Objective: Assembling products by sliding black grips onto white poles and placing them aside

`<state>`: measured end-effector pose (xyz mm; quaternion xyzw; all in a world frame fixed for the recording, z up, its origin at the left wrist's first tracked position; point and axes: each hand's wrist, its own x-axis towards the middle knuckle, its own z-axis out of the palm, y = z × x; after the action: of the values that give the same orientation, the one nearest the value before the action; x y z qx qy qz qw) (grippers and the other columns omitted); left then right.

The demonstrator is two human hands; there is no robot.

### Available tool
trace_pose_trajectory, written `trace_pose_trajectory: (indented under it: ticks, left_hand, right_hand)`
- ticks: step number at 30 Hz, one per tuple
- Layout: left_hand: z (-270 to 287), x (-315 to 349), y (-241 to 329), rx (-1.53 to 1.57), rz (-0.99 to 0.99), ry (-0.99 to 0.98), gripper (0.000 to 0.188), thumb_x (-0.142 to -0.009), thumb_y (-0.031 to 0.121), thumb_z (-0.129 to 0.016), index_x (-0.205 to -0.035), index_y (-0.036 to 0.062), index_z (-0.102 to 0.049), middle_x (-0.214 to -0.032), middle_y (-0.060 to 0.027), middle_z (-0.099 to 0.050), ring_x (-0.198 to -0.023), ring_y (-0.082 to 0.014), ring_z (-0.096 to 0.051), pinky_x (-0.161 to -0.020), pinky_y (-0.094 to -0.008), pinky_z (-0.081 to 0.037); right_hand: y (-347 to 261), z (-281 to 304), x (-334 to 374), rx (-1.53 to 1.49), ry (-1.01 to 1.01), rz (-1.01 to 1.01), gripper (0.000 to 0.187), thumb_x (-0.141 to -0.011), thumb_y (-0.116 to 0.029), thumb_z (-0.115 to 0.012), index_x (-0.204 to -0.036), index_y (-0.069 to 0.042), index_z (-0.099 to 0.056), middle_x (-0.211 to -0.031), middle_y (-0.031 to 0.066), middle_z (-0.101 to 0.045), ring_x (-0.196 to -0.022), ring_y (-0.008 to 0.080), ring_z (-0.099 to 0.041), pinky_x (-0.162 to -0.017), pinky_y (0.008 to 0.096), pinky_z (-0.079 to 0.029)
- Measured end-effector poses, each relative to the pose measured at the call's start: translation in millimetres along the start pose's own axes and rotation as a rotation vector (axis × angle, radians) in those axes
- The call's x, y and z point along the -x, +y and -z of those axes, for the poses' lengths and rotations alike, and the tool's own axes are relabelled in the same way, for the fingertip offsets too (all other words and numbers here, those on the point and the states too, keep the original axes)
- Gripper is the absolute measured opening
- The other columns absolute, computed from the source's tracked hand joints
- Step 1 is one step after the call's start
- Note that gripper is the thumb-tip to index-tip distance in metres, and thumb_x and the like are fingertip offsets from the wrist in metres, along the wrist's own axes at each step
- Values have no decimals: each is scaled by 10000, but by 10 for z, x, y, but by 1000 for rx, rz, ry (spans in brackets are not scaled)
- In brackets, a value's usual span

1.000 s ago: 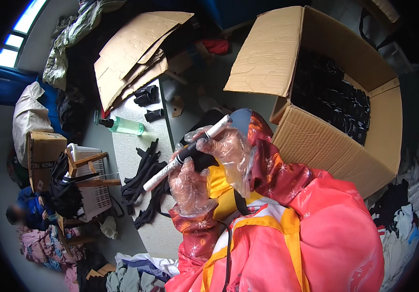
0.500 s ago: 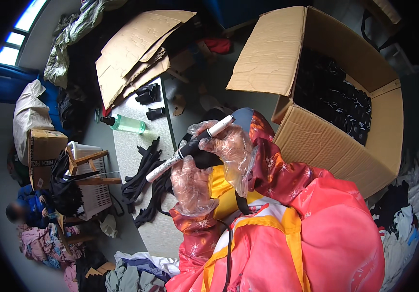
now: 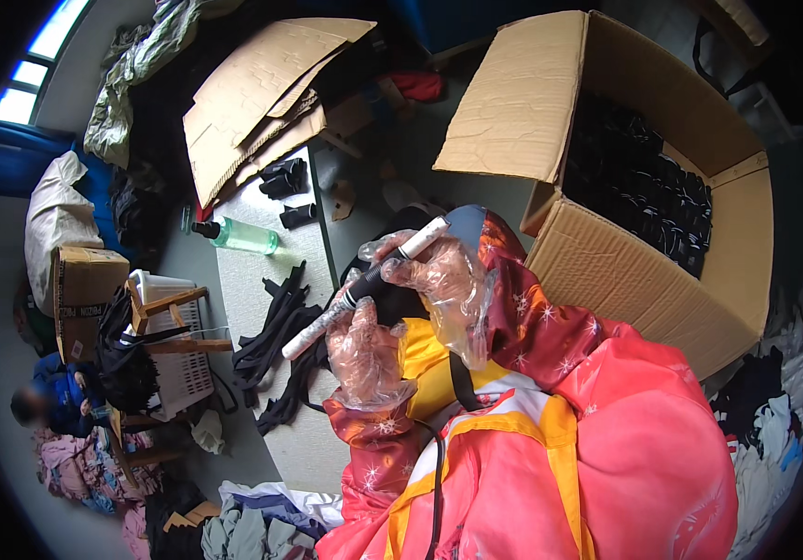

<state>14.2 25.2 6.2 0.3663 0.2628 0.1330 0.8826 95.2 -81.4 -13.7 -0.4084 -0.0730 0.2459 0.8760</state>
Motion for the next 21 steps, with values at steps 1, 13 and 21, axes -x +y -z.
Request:
trace_pose_trajectory:
  ticks: [1, 13, 21]
  left_hand:
    - [4, 1, 9, -1, -3, 2, 302, -875, 0, -537, -1172, 16, -487, -1095, -116, -574, -944, -207, -607, -625, -299, -553]
    - [18, 44, 45, -43, -31, -8, 369, -841, -14, -572, -1194, 32, -476, -1068, -133, -588, -878, -201, -631, -640, -283, -569]
    - [180, -11, 20, -104, 140, -58, 219, -854, 20, -583, -1072, 1, -589, -977, -82, -640, -837, -160, -634, -615, -266, -541]
  right_hand:
    - [-29, -11, 16, 24, -1, -14, 277, -771, -114, -725, -1007, -8, -627, -1023, 117, -626, -1018, 212, -571, -943, 318, -408]
    - [31, -71, 40, -27, 95, -247, 286, -753, -141, -750, -992, -23, -645, -919, 58, -636, -880, 134, -587, -821, 245, -447]
    - [-91, -143, 75, 108, 98, -104, 240, -747, -87, -731, -967, -45, -645, -970, 59, -638, -899, 142, -588, -831, 263, -448]
